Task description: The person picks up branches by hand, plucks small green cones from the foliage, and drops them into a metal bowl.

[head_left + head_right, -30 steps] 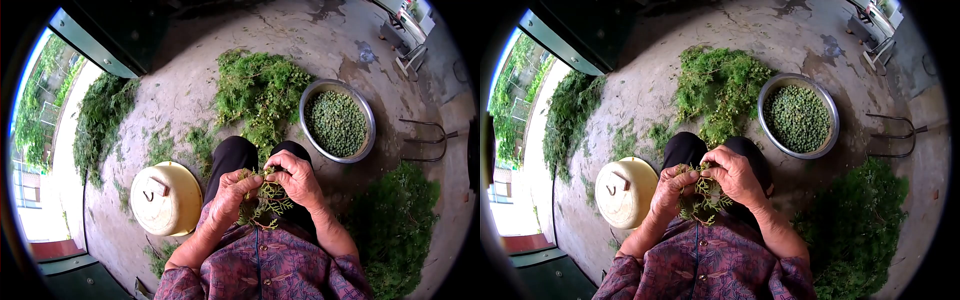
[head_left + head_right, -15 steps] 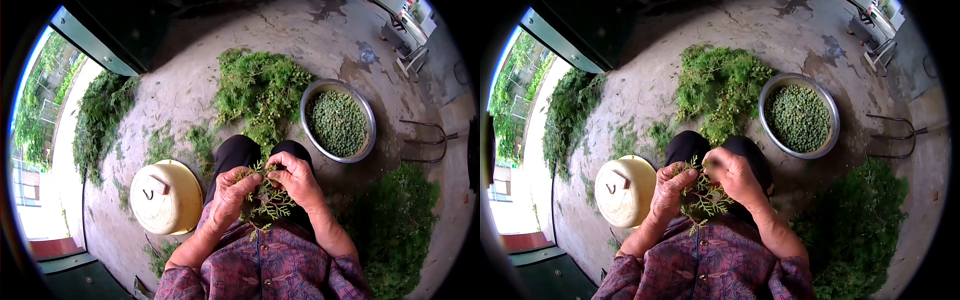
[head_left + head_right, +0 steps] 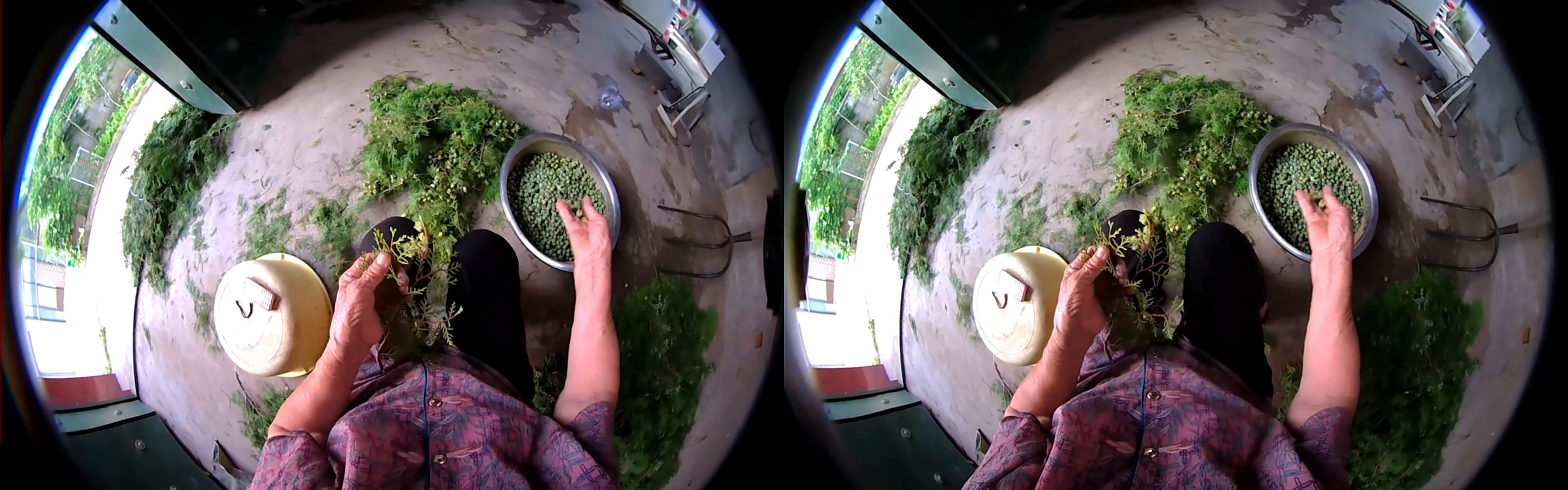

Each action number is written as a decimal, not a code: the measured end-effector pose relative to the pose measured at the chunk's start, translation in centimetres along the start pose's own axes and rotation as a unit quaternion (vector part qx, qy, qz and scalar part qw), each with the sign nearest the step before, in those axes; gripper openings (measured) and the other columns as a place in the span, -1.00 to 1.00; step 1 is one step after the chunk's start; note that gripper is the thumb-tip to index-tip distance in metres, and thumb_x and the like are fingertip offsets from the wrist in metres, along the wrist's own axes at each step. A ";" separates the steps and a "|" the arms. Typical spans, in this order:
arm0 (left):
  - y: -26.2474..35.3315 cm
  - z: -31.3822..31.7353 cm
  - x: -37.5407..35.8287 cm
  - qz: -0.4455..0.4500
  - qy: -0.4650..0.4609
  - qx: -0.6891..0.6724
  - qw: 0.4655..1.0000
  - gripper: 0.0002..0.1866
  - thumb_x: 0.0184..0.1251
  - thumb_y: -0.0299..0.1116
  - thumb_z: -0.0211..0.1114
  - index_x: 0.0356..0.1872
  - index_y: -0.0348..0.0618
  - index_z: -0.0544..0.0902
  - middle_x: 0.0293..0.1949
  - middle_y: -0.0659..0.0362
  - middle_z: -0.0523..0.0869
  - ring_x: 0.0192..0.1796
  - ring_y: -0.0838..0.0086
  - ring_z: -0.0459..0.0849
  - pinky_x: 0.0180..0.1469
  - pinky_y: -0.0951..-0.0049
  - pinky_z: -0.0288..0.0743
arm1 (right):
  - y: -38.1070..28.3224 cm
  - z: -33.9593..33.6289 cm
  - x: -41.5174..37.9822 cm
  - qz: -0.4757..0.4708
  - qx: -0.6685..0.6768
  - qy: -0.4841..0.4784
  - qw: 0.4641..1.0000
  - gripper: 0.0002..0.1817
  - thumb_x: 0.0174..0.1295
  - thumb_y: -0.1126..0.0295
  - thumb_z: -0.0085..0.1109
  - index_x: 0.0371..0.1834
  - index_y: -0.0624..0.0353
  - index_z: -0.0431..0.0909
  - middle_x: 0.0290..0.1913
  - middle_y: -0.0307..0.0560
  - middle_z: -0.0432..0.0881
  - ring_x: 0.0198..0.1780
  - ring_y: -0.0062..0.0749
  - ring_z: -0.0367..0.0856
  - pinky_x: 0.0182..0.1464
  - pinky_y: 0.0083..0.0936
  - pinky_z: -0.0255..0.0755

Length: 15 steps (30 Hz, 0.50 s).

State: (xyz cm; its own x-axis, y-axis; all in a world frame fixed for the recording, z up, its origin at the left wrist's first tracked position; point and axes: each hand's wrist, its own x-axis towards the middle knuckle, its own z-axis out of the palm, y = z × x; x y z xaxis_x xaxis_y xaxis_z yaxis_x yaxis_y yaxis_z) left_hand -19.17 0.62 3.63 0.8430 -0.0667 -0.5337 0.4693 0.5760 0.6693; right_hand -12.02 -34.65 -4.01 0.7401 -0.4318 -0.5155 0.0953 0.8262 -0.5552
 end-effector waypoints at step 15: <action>-1.0 0.6 0.5 0.061 -0.056 -0.079 0.993 -0.88 0.24 -0.34 0.22 -0.34 -0.12 0.49 -0.60 0.23 0.49 -0.53 0.50 0.45 -0.42 0.46 0.49 | 7.8 3.7 -10.3 -0.063 -0.209 -0.125 0.968 -0.89 0.20 0.56 0.05 -0.22 0.26 0.50 -0.38 -0.17 0.56 -0.44 -0.57 0.53 -0.45 -0.69 0.41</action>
State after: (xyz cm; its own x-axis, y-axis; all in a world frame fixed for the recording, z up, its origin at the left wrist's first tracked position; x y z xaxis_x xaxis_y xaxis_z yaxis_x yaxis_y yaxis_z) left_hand -19.04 -0.49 2.97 0.9192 -0.0739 -0.3868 0.3222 0.7057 0.6310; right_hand -16.44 -22.44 -0.63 0.8833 -0.3748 -0.2818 -0.0437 0.5325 -0.8453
